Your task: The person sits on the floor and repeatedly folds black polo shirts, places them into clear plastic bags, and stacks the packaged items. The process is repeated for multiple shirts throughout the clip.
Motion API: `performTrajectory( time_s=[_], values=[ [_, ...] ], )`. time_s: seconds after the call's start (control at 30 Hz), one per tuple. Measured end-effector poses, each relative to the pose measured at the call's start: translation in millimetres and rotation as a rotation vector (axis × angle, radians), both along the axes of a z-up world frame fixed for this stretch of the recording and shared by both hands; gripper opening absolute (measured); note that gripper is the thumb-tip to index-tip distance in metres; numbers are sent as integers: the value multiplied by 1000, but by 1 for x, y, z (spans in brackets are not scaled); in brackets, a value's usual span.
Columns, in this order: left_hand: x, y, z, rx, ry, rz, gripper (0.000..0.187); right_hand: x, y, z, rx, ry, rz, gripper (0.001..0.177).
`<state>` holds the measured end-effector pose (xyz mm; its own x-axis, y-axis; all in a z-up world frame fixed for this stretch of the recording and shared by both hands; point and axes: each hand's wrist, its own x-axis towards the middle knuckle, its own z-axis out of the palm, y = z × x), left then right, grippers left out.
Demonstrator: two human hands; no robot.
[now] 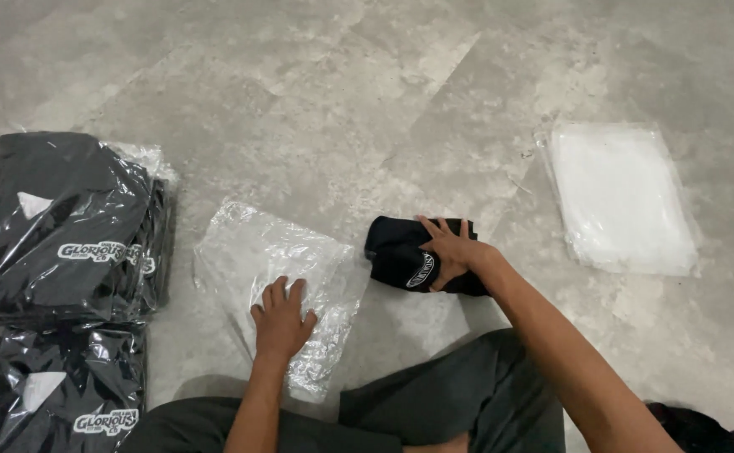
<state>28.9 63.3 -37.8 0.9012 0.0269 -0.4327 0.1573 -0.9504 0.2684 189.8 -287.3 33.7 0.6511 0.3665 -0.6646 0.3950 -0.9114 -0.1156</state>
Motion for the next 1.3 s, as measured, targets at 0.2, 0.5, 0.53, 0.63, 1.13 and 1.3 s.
performTrajectory(
  time_s=[0.2,0.5,0.53,0.63,1.13,1.3],
  values=[
    [6,2,4,-28,-34,14,65,21,-22,-32,221,-39,-175,121],
    [11,4,-9,-52,-103,30,63,24,-23,-26,120,-54,-248,143],
    [9,4,-10,-53,-100,29,63,21,-25,-34,118,-51,-249,143],
    [9,3,-7,-48,-116,29,63,17,-26,-36,55,-98,-220,145],
    [-1,-8,12,-90,-186,-40,77,-57,13,48,140,-113,-419,109],
    [1,-7,-24,-149,-159,-91,37,-75,26,72,499,-104,-656,107]
  ],
)
